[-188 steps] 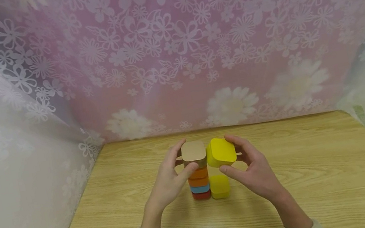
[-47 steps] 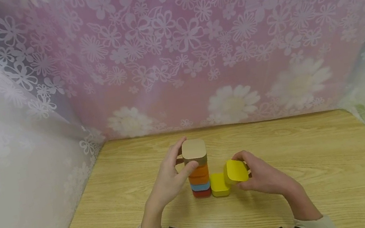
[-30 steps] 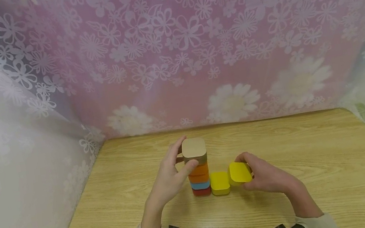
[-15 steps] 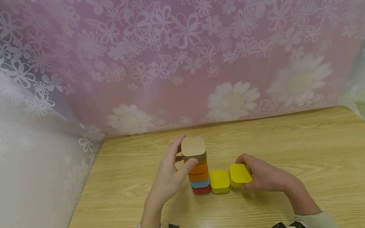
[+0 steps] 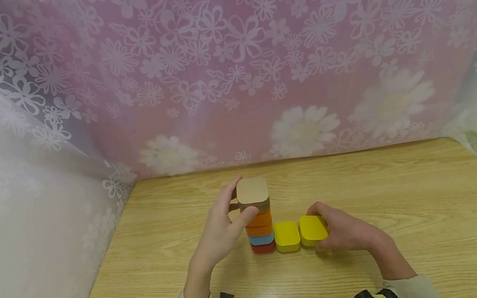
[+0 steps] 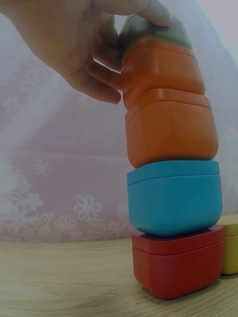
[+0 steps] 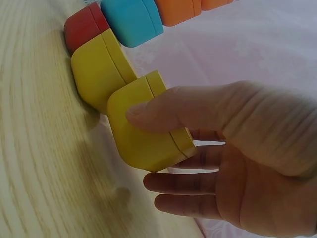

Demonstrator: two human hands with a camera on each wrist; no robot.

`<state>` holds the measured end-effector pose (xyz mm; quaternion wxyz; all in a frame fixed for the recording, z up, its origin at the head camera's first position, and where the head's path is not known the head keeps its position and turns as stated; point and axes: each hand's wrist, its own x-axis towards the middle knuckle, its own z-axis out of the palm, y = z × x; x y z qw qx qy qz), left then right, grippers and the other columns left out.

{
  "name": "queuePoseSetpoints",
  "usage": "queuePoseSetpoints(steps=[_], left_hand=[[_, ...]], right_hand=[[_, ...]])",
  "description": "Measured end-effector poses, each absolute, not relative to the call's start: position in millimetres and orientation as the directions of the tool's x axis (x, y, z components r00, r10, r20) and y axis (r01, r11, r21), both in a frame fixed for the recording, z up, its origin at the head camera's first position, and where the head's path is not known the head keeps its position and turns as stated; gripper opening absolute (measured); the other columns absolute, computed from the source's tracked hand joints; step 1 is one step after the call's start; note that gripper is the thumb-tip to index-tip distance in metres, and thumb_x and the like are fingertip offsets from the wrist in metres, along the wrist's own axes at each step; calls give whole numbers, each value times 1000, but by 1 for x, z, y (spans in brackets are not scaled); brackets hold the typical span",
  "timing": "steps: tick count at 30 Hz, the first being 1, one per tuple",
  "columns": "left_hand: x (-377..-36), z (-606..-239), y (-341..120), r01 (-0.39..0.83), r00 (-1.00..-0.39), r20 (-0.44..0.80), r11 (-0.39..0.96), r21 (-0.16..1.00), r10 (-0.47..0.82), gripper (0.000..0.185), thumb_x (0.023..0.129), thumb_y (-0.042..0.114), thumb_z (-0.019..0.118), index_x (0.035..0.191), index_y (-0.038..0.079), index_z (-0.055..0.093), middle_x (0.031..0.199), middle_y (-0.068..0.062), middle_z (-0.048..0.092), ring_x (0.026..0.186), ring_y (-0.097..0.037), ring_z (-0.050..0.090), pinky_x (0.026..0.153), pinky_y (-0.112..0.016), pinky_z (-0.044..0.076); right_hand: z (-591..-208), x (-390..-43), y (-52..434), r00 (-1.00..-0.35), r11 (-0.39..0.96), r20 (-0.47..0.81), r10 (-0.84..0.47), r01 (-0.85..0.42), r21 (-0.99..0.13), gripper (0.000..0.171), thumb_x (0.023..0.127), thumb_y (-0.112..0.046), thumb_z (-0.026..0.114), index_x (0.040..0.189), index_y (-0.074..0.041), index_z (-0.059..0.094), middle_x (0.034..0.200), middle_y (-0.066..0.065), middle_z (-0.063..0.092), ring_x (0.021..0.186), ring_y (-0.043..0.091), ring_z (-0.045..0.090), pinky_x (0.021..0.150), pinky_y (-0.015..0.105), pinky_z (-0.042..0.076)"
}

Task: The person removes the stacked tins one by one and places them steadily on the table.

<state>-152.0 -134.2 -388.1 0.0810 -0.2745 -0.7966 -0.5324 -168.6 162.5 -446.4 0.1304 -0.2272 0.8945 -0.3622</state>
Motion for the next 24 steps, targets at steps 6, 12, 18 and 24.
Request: queuePoseSetpoints(steps=[6,12,18,24], left_hand=[[-151,-388,-134,530,-833,429,280,801,350,68,97,20,66,155,13,31,141,-7,49,124,-21,52,100,-46,48],[-151,-388,-134,528,-835,427,287,799,347,68,97,20,66,156,13,31,141,-7,49,124,-20,52,100,-46,48],[-151,-388,-134,522,-838,421,286,803,346,68,97,20,66,156,13,31,141,-7,49,124,-21,51,101,-46,48],[-151,-387,-134,512,-844,411,288,809,345,68,97,20,66,155,13,31,142,-7,49,124,-21,51,102,-45,47]], right_hand=[[-450,-170,162,-870,658,-81,-487,-304,-689,62,74,-8,86,125,-5,50,114,5,59,96,19,54,85,37,49],[-454,-171,162,-861,652,-85,-502,-312,-691,62,74,-9,86,124,-6,51,113,4,58,95,18,54,83,35,49],[-455,-171,161,-860,655,-87,-503,-314,-687,60,74,-8,84,124,-7,51,112,3,58,93,18,53,81,32,48],[-454,-170,161,-857,656,-90,-508,-318,-684,61,73,-8,85,124,-8,52,112,2,59,93,18,53,81,33,48]])
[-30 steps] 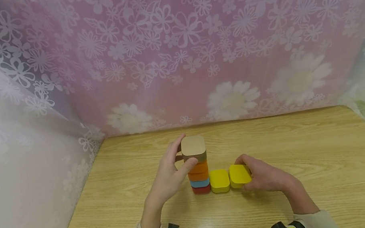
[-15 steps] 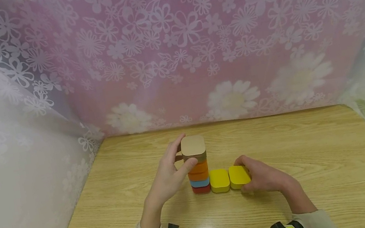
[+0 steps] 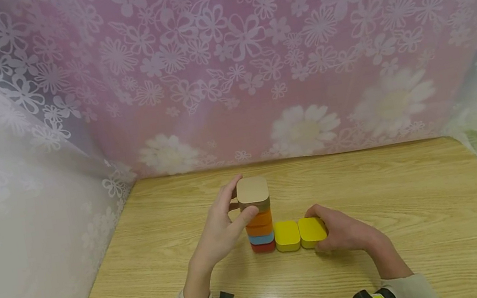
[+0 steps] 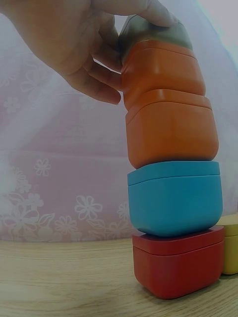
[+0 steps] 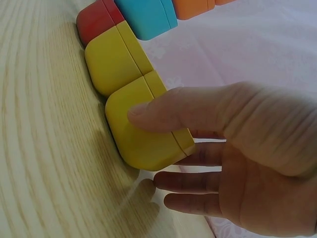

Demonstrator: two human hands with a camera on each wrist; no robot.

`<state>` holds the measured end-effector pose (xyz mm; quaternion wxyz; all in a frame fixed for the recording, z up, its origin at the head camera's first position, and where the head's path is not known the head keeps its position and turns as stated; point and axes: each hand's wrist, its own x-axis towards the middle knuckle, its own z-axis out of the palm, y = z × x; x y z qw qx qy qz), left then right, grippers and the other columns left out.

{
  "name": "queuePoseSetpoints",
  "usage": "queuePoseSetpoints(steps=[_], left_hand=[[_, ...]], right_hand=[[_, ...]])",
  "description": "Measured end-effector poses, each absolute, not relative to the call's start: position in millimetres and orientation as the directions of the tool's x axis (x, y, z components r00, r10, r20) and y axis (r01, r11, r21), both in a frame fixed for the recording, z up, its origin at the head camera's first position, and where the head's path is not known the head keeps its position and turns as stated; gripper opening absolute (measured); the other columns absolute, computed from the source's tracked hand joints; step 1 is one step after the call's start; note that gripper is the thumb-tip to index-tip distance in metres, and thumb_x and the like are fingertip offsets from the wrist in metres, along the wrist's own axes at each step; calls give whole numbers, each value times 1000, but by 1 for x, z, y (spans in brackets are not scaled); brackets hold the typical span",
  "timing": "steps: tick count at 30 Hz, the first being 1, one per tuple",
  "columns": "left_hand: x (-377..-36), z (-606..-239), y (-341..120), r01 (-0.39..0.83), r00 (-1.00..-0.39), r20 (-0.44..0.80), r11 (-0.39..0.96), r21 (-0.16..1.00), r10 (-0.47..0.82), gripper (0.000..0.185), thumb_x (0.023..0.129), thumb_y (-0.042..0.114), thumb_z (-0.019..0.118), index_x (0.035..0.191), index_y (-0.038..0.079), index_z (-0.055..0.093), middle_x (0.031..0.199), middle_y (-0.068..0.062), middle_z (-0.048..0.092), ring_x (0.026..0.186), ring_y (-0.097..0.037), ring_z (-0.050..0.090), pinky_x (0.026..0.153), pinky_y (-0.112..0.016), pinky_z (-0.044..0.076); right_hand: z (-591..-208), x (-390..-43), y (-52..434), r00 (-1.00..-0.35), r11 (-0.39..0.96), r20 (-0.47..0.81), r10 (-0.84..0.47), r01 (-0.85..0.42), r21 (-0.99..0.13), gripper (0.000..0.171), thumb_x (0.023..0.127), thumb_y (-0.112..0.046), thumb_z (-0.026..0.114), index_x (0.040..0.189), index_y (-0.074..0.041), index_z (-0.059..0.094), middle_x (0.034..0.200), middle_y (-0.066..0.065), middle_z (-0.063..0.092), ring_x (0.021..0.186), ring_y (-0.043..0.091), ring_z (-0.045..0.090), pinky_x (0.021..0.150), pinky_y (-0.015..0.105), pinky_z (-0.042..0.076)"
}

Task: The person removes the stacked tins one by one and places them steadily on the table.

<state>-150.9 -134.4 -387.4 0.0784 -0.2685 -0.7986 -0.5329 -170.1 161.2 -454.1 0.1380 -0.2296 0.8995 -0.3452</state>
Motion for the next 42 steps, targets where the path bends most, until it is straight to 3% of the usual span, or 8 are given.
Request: queuePoseSetpoints(steps=[15,27,36,42], left_hand=[[-151,-387,-135,510,-846,410,290,810,342,68,97,20,66,155,13,31,142,-7,49,125,-21,51,102,-45,47],[-150,-386,-135,515,-844,411,306,801,345,68,97,20,66,155,13,32,141,-7,49,124,-20,52,101,-40,48],[-150,-385,-135,520,-842,415,310,796,345,68,97,20,67,155,12,33,140,-6,50,123,-20,52,100,-40,49],[-150,-386,-136,517,-843,414,300,802,344,67,97,19,67,154,12,33,138,-6,52,122,-19,52,100,-41,48]], right_hand=[[-457,-172,161,-859,653,-99,-502,-301,-695,63,72,-7,85,126,-6,51,114,4,59,93,19,53,82,35,47],[-453,-170,159,-869,662,-121,-480,-269,-700,84,71,-13,89,141,-2,44,129,13,55,107,22,55,97,46,47],[-443,-166,159,-876,649,-84,-474,-283,-706,87,74,-19,88,144,-2,40,138,26,49,126,41,49,104,59,41],[-437,-163,157,-881,642,-29,-472,-321,-696,83,77,-21,87,144,-4,41,141,26,47,130,43,45,105,61,39]])
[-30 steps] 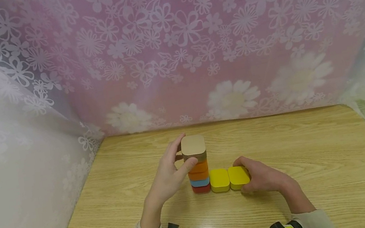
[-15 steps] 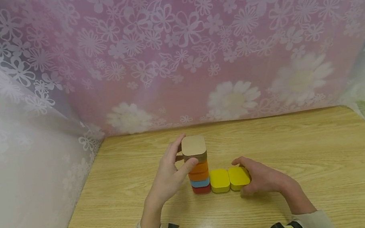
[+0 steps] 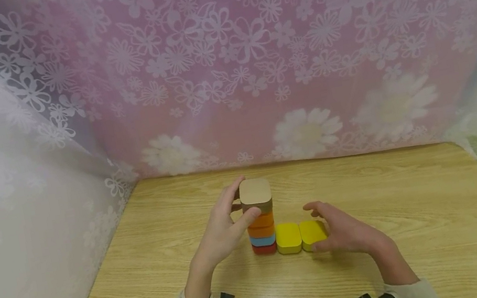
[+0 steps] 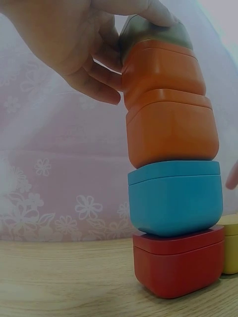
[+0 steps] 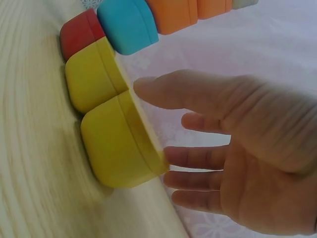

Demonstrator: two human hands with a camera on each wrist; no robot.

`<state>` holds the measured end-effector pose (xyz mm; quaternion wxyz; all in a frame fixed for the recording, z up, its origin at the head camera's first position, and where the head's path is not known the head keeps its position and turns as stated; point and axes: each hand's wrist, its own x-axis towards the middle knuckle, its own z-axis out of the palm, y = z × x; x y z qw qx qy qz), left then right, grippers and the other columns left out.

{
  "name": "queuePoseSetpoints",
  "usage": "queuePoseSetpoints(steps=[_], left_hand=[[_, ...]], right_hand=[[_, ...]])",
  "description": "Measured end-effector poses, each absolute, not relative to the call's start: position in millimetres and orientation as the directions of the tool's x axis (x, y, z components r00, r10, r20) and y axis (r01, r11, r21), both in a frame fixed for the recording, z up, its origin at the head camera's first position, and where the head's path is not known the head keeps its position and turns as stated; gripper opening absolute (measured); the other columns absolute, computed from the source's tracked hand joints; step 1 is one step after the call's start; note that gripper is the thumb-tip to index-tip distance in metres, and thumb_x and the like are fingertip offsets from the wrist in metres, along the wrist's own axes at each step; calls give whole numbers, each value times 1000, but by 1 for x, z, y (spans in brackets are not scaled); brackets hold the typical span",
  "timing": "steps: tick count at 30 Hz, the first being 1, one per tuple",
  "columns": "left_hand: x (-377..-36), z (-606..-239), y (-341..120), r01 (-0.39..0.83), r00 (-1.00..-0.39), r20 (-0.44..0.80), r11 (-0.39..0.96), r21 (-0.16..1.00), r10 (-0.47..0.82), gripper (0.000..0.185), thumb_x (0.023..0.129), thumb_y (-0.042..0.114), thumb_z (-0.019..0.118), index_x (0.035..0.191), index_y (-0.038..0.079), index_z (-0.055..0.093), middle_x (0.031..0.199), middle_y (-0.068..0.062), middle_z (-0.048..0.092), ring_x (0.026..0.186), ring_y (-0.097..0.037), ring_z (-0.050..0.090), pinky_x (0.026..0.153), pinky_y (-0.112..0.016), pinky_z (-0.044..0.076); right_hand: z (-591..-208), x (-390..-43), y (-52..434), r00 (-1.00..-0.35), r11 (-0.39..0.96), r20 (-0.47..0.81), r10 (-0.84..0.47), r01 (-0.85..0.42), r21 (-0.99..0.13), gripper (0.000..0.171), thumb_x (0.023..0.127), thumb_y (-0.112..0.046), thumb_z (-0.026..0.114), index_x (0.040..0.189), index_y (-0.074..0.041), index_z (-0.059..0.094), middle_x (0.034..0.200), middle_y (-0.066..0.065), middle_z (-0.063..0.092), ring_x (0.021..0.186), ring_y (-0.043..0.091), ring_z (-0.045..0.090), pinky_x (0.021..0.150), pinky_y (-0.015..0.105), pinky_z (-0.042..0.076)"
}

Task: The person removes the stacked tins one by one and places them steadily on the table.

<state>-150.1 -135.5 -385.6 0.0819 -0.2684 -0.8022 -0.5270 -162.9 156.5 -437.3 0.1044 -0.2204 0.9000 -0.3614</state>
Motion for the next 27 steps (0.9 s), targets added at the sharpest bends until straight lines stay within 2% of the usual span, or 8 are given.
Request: queuePoseSetpoints(steps=[7,15,22,27], left_hand=[[-150,-387,-135,512,-843,409,293,807,348,68,97,20,67,155,12,32,139,-6,51,124,-20,51,101,-45,48],[-150,-389,-134,508,-847,404,300,808,346,68,97,21,67,154,13,33,139,-5,51,123,-19,52,100,-47,48],[-150,-388,-135,503,-849,401,299,810,344,67,97,20,67,154,13,33,140,-6,50,124,-19,51,101,-42,48],[-151,-388,-134,504,-849,401,298,810,344,68,97,21,67,154,12,33,141,-6,50,125,-19,51,102,-41,48]], right_hand=[[-433,-159,154,-888,635,34,-458,-354,-686,83,81,-26,84,147,-4,39,142,24,47,130,42,45,103,61,40],[-426,-153,148,-895,604,112,-431,-378,-702,73,89,-25,76,148,-5,36,145,21,45,132,42,44,102,61,42],[-413,-148,137,-890,523,203,-409,-411,-746,65,95,-26,69,148,-7,37,148,15,44,134,35,42,108,60,36],[-406,-143,127,-870,459,298,-393,-466,-756,58,97,-24,67,146,-8,39,146,10,46,132,32,46,105,55,40]])
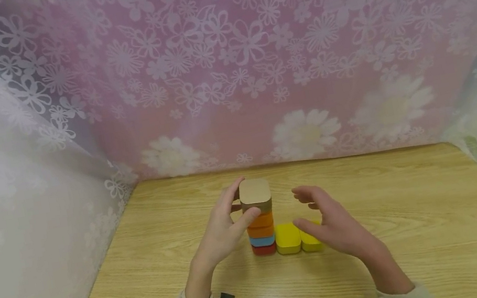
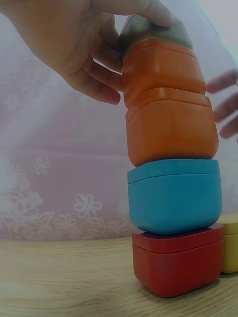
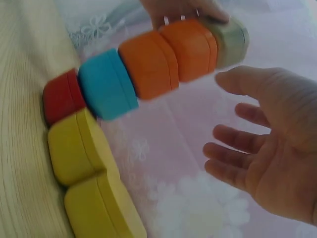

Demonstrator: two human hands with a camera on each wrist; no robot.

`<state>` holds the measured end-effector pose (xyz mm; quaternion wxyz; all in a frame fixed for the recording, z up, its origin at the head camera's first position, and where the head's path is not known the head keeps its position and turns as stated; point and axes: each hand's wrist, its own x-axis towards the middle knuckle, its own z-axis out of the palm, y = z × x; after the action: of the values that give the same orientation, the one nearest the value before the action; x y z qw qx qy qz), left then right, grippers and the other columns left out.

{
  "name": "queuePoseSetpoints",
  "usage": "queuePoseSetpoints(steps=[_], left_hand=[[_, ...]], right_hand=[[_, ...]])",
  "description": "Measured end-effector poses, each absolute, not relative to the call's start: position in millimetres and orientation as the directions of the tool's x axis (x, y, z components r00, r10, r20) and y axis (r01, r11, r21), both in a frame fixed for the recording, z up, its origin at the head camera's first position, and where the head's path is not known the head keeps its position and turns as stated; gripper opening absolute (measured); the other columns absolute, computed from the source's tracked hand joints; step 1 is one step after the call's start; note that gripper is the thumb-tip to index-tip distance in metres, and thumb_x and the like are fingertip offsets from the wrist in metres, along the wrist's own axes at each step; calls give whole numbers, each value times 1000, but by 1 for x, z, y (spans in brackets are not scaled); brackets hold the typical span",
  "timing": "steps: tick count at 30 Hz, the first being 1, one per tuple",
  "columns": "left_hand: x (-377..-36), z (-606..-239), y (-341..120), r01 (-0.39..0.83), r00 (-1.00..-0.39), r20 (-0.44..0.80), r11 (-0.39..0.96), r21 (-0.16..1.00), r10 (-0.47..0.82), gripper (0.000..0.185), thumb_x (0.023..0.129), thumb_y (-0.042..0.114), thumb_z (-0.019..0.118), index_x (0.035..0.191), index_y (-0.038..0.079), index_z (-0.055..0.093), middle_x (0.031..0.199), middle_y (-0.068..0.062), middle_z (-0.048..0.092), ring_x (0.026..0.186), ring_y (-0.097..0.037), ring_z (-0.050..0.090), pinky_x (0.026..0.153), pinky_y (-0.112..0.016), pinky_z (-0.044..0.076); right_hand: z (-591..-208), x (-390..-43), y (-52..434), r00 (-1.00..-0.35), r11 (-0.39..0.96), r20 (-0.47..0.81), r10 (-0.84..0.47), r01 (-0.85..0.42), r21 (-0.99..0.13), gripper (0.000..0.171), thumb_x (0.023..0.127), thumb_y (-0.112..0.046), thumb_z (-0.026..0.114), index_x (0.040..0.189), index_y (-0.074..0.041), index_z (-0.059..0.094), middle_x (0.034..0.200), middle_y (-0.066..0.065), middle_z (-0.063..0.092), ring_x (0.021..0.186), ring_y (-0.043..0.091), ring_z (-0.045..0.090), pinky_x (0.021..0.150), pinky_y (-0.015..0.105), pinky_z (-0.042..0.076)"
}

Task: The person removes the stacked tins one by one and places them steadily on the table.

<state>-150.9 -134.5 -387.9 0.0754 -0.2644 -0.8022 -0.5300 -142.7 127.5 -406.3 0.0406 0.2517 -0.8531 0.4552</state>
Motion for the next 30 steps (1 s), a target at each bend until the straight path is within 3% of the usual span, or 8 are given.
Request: queuePoseSetpoints(steps=[7,12,19,30], left_hand=[[-152,-389,-134,503,-847,398,289,814,353,68,97,23,67,154,12,33,140,-5,50,126,-20,51,101,-43,47],[-152,-388,-135,494,-853,390,295,818,347,68,97,23,67,154,13,33,139,-5,51,126,-20,51,102,-43,47],[-151,-387,-136,495,-852,390,292,818,350,68,97,22,67,154,12,33,139,-6,50,125,-20,51,102,-44,46],[-151,-388,-137,505,-847,399,295,811,352,67,97,23,66,154,12,33,138,-5,51,124,-19,52,101,-44,47]], right_hand=[[-397,-136,108,-820,375,436,-371,-562,-737,54,97,-13,65,146,-11,41,144,6,47,127,27,51,103,48,45],[-389,-137,95,-790,333,500,-355,-607,-722,56,97,-9,64,148,-18,42,142,6,48,125,27,52,100,51,47],[-384,-142,83,-742,277,561,-366,-663,-695,55,96,-3,63,147,-11,45,140,12,48,122,32,53,99,53,47],[-385,-146,72,-715,239,588,-380,-689,-684,53,96,-1,62,146,-12,47,138,9,50,122,26,50,97,54,47]])
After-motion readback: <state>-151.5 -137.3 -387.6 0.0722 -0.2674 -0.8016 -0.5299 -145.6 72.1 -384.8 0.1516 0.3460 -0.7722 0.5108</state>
